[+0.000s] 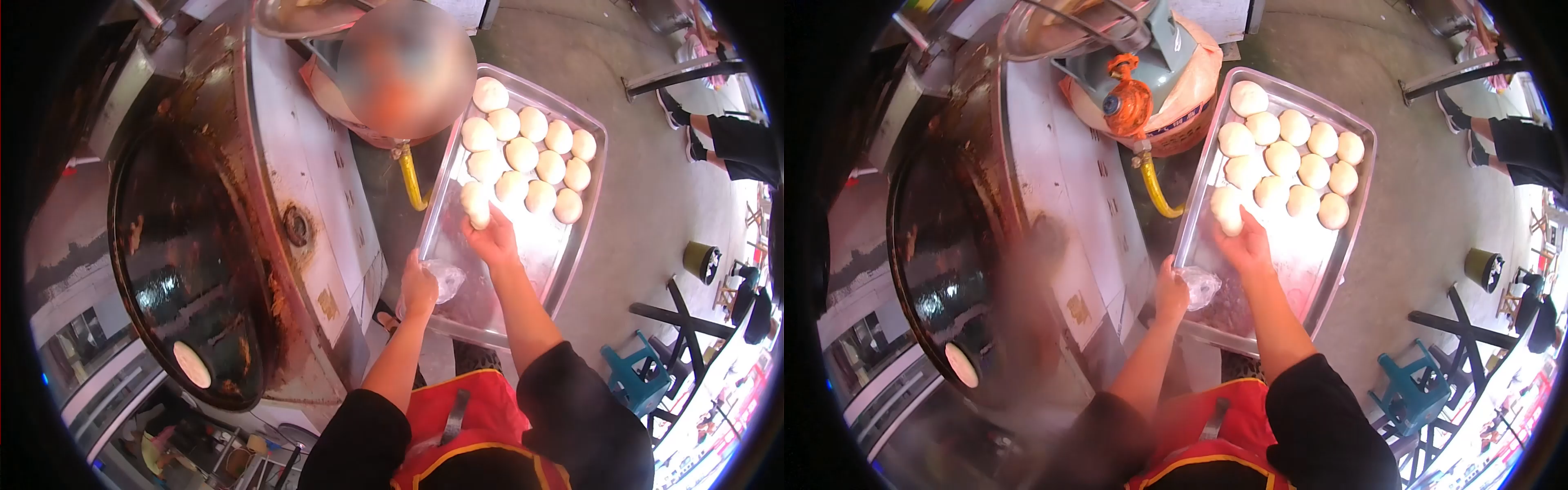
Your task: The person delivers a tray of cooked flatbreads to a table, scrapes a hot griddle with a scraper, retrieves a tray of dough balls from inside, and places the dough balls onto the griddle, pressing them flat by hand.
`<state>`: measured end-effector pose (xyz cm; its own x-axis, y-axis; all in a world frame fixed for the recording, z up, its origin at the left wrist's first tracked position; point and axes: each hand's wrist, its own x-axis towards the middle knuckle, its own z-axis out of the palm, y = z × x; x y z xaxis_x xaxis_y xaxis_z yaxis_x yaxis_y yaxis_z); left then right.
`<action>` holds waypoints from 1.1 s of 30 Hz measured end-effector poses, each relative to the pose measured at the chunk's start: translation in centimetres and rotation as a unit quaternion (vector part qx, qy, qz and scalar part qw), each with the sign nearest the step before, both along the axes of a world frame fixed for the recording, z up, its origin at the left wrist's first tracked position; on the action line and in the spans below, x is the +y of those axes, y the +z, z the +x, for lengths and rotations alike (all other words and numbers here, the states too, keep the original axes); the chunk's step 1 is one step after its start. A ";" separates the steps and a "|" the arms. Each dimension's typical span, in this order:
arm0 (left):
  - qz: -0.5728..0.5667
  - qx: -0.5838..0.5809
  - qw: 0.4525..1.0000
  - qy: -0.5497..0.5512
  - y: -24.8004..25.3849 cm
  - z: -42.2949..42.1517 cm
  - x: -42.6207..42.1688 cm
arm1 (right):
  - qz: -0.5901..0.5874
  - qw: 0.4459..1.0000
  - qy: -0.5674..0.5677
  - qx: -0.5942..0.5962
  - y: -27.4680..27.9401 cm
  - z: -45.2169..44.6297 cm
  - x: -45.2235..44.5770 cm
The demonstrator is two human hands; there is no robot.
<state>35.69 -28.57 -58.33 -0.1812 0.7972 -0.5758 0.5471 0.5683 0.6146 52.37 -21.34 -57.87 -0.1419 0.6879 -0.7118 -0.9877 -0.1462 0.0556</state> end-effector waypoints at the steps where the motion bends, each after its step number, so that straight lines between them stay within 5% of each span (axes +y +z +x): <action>1: 0.009 -0.011 1.000 0.000 1.3 0.0 -0.5 | 0.034 0.999 -0.009 0.036 1.3 0.5 -1.2; 5: -0.012 -0.115 0.993 -0.008 8.0 0.4 -2.8 | 0.158 0.964 -0.004 0.212 11.8 0.0 -3.9; 10: 0.002 -0.223 0.974 -0.047 17.2 -2.6 -7.9 | 0.325 0.915 0.104 0.216 22.3 -3.4 -5.0; 13: 0.079 -0.228 0.969 -0.063 20.2 -5.2 -11.8 | 0.305 0.923 0.231 -0.044 26.4 -5.4 -5.2; 15: 0.125 -0.255 0.957 -0.051 21.3 -7.2 -13.9 | 0.290 0.873 0.320 -0.227 30.1 -8.4 -4.6; 19: 0.191 -0.250 0.949 0.017 24.2 -11.8 -16.8 | 0.316 0.730 0.498 -0.346 32.7 -18.7 -3.4; 23: 0.161 -0.262 0.947 0.098 30.0 -17.5 -18.5 | 0.390 0.585 0.542 -0.460 32.0 -31.0 -2.5; 27: 0.208 -0.244 0.933 0.162 29.1 -21.9 -21.0 | 0.470 0.277 0.483 -0.686 30.2 -41.6 0.0; 29: 0.191 -0.206 0.946 0.164 31.7 -25.1 -21.2 | 0.503 0.170 0.461 -0.711 28.0 -45.2 2.1; 32: 0.208 -0.203 0.940 0.180 31.2 -28.2 -22.2 | 0.495 -0.065 0.474 -0.725 27.4 -49.1 4.7; 33: 0.221 -0.210 0.934 0.186 30.4 -28.8 -22.4 | 0.472 -0.078 0.487 -0.731 27.3 -49.8 5.1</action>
<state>6.86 -50.97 -27.89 -0.3253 0.9009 -0.2873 0.0205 0.3105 0.9504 2.58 -16.24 -30.57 -0.7539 0.6179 -0.2235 0.6570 0.7092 -0.2556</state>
